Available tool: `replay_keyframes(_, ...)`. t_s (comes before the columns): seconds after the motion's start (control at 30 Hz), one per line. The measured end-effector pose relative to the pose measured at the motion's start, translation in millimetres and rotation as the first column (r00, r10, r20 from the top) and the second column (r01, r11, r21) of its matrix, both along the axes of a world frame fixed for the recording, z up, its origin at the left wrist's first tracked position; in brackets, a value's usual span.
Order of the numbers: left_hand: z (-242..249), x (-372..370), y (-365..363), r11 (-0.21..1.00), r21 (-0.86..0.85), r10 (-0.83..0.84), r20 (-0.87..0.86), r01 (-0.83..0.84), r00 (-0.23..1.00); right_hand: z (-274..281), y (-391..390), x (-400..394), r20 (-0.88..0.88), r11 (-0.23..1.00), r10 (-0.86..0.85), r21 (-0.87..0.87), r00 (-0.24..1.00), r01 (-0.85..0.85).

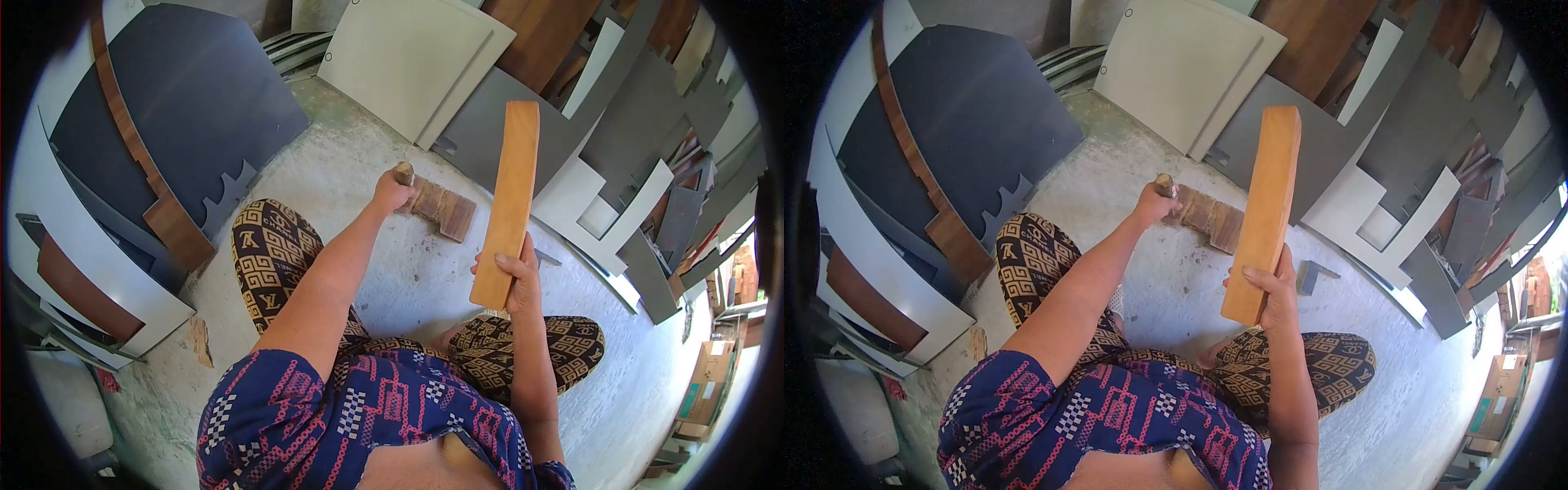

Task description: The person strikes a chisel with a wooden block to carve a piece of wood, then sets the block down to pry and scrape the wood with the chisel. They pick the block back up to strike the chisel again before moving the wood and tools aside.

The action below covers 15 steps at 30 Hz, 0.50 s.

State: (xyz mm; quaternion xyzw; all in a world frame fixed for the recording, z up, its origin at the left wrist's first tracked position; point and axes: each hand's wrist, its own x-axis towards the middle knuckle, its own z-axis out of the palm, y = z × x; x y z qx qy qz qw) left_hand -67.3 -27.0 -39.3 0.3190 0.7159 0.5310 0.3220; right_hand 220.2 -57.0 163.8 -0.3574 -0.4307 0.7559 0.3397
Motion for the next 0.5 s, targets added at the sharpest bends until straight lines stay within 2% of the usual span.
replay_keyframes(0.07, -6.0, 3.2, 5.4, 0.999, -0.029, -0.031, -0.015, 0.031, 0.999, -0.7, 1.9, -0.1, 0.018, 1.000, 0.000, 0.021, 1.000, 0.000)
replay_keyframes(0.17, 9.1, 7.7, 5.8, 0.995, -0.020, -0.092, 0.113, 0.095, 0.989, -1.2, 0.0, -3.1, 0.106, 0.996, -0.012, 0.094, 0.994, 0.002)
replay_keyframes(0.27, 5.4, 14.5, 10.4, 0.992, 0.007, -0.130, 0.044, 0.130, 0.991, -8.1, 2.8, -1.2, 0.139, 0.996, -0.016, 0.089, 0.990, 0.004)
replay_keyframes(0.37, -8.0, 16.5, 17.5, 0.987, -0.058, -0.145, 0.036, 0.147, 0.989, -12.9, 7.5, 0.2, 0.166, 0.996, -0.022, 0.084, 0.986, 0.008)
replay_keyframes(0.5, -3.7, 18.8, 20.6, 0.979, -0.094, -0.177, 0.031, 0.179, 0.984, -20.0, 12.7, 3.3, 0.270, 0.973, -0.061, 0.231, 0.961, -0.003)
